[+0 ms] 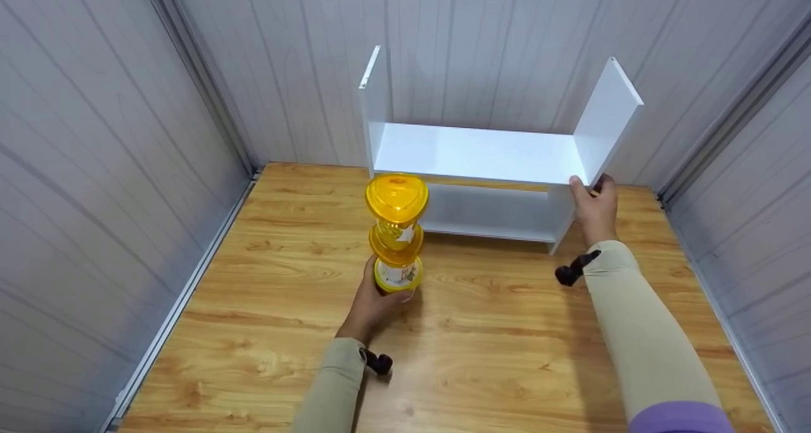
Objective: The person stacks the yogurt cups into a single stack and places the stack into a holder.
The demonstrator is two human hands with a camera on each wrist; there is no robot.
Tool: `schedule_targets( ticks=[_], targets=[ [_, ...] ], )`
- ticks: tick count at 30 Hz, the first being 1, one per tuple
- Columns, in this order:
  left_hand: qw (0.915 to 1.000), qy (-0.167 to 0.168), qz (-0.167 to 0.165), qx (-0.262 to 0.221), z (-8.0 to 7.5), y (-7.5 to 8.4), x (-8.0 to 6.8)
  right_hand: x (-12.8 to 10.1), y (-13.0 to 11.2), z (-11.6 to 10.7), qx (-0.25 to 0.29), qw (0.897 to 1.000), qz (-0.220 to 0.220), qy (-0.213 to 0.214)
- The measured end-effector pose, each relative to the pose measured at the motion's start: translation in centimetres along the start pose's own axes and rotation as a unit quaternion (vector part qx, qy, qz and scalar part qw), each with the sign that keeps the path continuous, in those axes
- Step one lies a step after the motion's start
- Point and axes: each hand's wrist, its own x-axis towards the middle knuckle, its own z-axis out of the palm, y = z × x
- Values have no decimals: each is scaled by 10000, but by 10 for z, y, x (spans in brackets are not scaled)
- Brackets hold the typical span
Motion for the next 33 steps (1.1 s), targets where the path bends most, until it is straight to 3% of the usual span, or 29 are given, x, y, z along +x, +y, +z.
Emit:
schedule_targets(
  ticks=[5, 15, 33],
  targets=[
    [10000, -81, -24, 16, 3, 1, 2, 1, 1, 2, 25, 9999, -148, 25],
    [9995, -19, -321, 56, 6, 2, 7, 0, -2, 6, 13, 9999, 105, -70],
    [9996, -266, 52, -119, 19, 3, 10, 0, 0, 6, 50, 10000, 2, 0]
  ],
)
